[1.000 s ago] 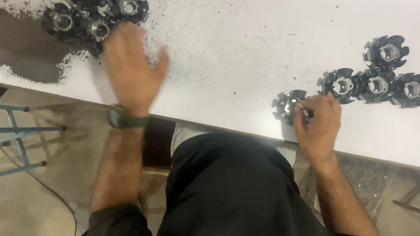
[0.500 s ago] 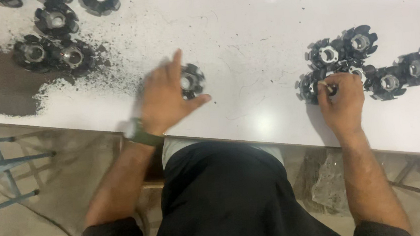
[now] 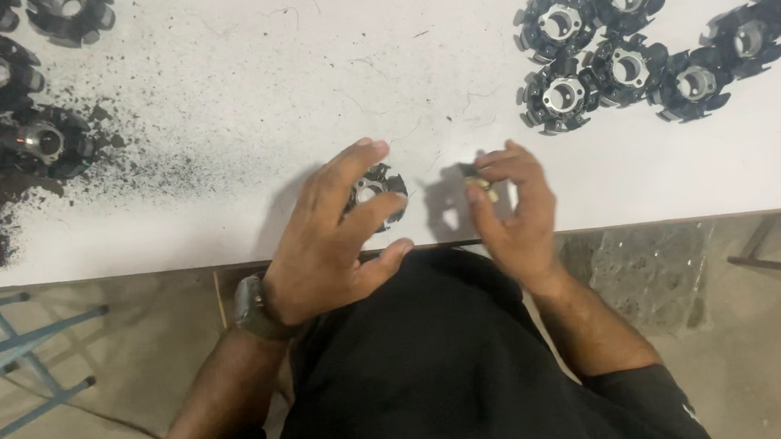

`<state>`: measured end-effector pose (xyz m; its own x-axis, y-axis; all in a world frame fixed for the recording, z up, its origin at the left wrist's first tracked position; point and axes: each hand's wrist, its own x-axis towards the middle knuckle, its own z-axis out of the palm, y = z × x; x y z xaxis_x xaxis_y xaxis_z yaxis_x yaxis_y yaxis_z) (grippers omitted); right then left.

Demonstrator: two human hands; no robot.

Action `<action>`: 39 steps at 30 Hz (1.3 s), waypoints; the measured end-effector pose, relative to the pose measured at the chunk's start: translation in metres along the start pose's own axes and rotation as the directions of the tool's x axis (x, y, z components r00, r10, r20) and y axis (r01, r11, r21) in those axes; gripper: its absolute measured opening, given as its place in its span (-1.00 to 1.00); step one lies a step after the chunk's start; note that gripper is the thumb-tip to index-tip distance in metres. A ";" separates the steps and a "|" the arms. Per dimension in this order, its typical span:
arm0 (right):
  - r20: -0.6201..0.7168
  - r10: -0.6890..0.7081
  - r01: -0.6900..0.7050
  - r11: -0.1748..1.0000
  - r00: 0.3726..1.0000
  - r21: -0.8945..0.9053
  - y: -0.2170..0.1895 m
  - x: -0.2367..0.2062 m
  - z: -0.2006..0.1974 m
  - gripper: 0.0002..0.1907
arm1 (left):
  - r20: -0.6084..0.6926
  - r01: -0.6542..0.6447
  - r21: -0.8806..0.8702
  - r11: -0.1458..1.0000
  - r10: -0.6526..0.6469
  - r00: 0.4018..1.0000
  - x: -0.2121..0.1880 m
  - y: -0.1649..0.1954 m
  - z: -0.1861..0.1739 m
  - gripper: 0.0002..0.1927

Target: The person sits at a white workbench assembling black plastic hub components. They pick up a toothed plastic hub, press small black plastic caps and inserts into its center by hand, then place the finished hub in a growing row of completed assemblies on the table.

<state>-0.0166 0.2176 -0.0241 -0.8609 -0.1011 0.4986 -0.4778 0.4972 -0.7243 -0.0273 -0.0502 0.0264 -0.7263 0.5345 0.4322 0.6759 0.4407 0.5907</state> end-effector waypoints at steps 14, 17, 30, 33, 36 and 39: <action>0.141 -0.054 0.069 0.992 0.989 -0.105 -0.039 -0.003 0.050 -0.71 | -0.025 0.362 0.142 0.921 -0.362 0.932 -0.007 -0.015 0.033 -0.87; 0.141 -0.051 0.068 0.991 0.989 -0.117 -0.040 -0.007 0.048 -0.71 | -0.068 0.392 0.119 0.912 -0.386 0.920 -0.010 -0.011 0.038 -0.88; 0.161 -0.043 0.061 0.992 0.986 -0.113 -0.035 0.003 0.049 -0.74 | -0.116 0.458 0.066 0.887 -0.449 0.886 -0.020 -0.005 0.035 -0.88; 0.172 -0.041 0.061 0.992 0.984 -0.112 -0.036 0.004 0.050 -0.75 | -0.172 0.407 0.103 0.908 -0.387 0.906 -0.022 0.003 0.039 -0.84; 0.192 -0.040 0.064 0.991 0.980 -0.119 -0.035 0.004 0.050 -0.76 | -0.206 0.377 0.142 0.915 -0.345 0.916 -0.022 0.006 0.042 -0.87; 0.191 -0.031 0.057 0.990 0.981 -0.130 -0.036 0.004 0.050 -0.78 | -0.241 0.327 0.176 0.928 -0.281 0.929 -0.022 0.003 0.042 -0.86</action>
<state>-0.0120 0.1563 -0.0198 -0.8630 -0.2796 0.4208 -0.4993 0.5984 -0.6266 -0.0041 -0.0299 -0.0102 -0.8949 0.1986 0.3996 0.4121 0.7112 0.5695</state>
